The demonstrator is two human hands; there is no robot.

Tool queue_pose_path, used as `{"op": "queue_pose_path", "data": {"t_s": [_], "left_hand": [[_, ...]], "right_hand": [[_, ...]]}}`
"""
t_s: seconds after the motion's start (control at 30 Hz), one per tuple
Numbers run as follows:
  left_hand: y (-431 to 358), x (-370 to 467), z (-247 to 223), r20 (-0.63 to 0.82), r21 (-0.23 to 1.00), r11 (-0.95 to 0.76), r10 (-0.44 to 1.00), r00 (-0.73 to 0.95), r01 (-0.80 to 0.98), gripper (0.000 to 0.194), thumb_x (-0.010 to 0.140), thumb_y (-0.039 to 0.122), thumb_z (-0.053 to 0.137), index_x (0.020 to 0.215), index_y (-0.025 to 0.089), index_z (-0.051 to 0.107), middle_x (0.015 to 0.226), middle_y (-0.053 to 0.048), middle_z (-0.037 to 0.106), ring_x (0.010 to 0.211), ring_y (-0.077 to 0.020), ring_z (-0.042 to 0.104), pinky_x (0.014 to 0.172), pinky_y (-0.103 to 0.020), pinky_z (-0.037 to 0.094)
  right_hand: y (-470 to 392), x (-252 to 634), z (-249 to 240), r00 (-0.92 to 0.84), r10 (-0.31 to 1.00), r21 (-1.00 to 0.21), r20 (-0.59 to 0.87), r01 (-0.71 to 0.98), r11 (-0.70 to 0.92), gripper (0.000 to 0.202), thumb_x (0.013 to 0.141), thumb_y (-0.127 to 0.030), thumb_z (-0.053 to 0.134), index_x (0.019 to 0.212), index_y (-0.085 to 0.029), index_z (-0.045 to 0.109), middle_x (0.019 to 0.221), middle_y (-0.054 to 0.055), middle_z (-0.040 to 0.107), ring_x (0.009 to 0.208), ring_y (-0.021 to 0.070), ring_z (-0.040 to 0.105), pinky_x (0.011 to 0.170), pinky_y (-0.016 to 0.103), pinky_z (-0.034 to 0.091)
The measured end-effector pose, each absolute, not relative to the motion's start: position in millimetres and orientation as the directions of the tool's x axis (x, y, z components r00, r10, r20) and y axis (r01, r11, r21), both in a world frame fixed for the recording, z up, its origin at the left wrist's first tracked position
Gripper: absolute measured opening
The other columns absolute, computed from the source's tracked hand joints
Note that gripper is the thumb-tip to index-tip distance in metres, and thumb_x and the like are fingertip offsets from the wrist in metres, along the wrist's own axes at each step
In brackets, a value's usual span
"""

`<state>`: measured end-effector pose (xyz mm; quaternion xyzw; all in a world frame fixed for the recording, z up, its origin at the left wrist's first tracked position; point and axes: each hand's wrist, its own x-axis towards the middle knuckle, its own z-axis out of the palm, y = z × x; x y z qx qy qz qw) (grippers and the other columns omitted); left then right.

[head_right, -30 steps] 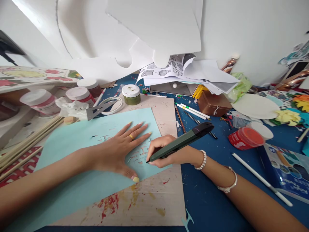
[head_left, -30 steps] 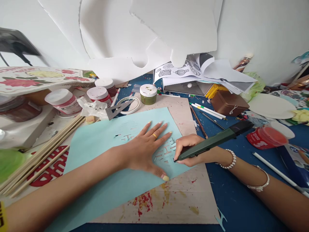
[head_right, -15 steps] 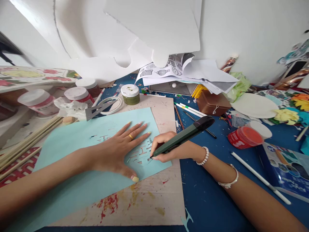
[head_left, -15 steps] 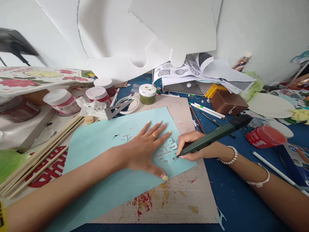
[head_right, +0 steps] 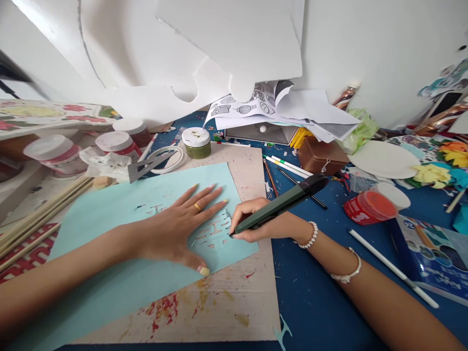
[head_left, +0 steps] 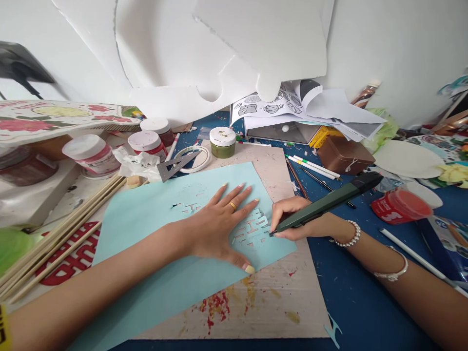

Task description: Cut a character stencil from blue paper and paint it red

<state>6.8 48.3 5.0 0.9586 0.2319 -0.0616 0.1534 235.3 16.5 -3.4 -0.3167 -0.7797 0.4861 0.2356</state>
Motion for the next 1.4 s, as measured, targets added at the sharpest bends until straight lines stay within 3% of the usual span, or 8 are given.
{"op": "queue_pose_path", "data": {"t_s": [0.37, 1.4], "left_hand": [[48.3, 6.8, 4.2, -0.191, 0.260, -0.847, 0.425, 0.885, 0.464, 0.100, 0.063, 0.075, 0.042, 0.138, 0.019, 0.006, 0.140, -0.007, -0.014, 0.128, -0.0288, -0.009, 0.101, -0.046, -0.008], [48.1, 6.6, 5.2, -0.193, 0.264, -0.845, 0.426, 0.884, 0.465, 0.099, 0.064, 0.073, 0.043, 0.138, 0.019, 0.006, 0.140, -0.006, -0.013, 0.128, -0.0277, -0.009, 0.102, -0.044, -0.008]], "right_hand": [[18.2, 235.4, -4.4, -0.731, 0.672, -0.881, 0.117, 0.236, 0.410, 0.009, 0.071, -0.014, 0.062, 0.079, -0.013, 0.061, 0.070, 0.001, 0.058, 0.060, 0.0083, 0.052, 0.054, 0.020, 0.044], [21.6, 236.2, -3.9, -0.755, 0.642, -0.890, 0.133, 0.194, 0.413, 0.008, 0.070, -0.015, 0.062, 0.078, -0.013, 0.061, 0.070, 0.001, 0.057, 0.062, 0.0087, 0.052, 0.055, 0.021, 0.043]]}}
